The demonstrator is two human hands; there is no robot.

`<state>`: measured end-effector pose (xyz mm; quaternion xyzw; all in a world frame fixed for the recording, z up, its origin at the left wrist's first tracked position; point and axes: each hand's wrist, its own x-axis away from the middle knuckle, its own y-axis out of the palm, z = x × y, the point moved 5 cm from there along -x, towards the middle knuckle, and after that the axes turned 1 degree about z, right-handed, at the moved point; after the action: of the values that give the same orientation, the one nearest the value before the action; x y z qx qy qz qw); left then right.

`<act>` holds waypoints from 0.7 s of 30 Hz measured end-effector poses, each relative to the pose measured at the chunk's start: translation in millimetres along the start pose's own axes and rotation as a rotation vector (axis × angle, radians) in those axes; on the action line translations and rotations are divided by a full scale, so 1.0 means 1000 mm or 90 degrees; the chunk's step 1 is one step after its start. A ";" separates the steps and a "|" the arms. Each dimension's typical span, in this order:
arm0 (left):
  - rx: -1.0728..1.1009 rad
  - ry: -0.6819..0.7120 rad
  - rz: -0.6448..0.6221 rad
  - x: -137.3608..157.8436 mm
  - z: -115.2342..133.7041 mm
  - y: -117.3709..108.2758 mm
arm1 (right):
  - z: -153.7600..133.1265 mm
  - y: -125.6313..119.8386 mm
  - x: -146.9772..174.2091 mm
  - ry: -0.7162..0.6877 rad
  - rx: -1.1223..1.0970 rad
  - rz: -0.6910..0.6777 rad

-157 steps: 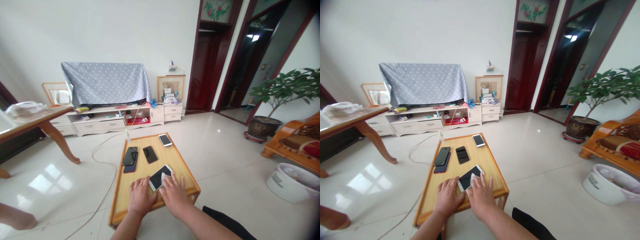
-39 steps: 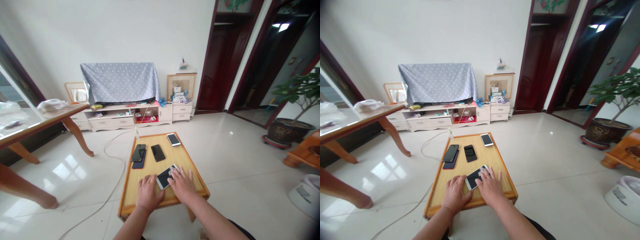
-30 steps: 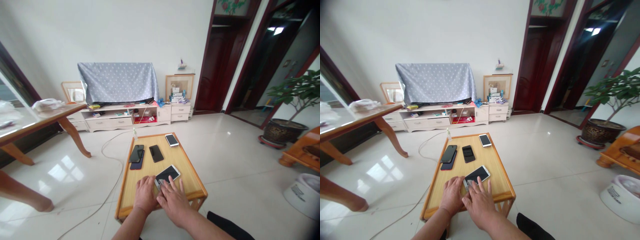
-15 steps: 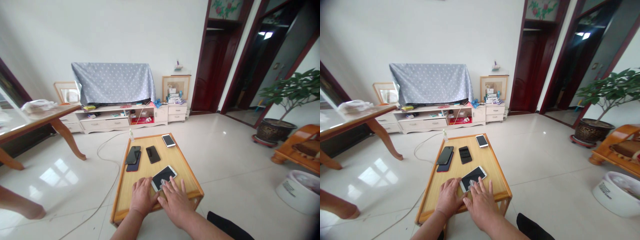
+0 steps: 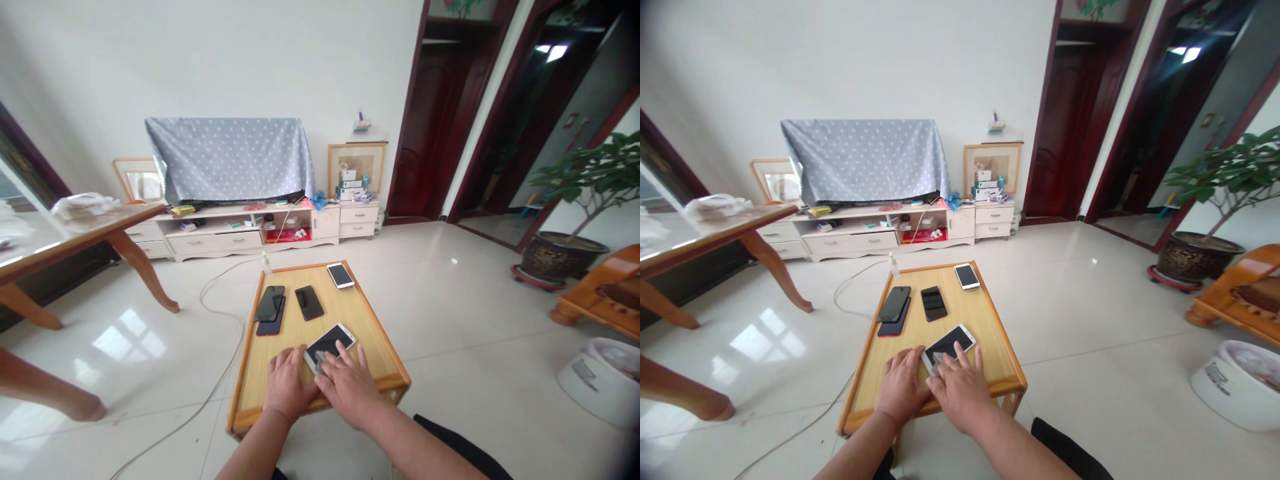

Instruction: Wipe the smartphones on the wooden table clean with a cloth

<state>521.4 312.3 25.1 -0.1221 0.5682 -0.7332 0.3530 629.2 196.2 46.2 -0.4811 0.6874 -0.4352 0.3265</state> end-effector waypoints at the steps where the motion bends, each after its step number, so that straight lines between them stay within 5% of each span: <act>1: -0.002 -0.003 0.001 0.000 0.001 -0.001 | 0.007 -0.003 -0.004 0.037 0.011 0.008; 4: -0.006 -0.011 -0.004 0.000 0.001 -0.001 | 0.017 -0.006 -0.009 0.125 0.042 0.019; 10: -0.009 -0.002 -0.030 0.000 -0.003 0.002 | -0.012 0.013 -0.002 -0.034 -0.002 -0.015; 16: -0.004 -0.012 0.002 0.000 0.002 -0.003 | 0.038 -0.005 -0.028 0.206 0.078 0.016; 21: 0.005 -0.006 -0.007 0.000 -0.003 0.000 | -0.001 0.011 -0.013 0.042 0.027 0.006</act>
<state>519.9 314.1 23.9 -0.1274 0.5630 -0.7368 0.3519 628.2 210.8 37.0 -0.4560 0.6910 -0.4637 0.3157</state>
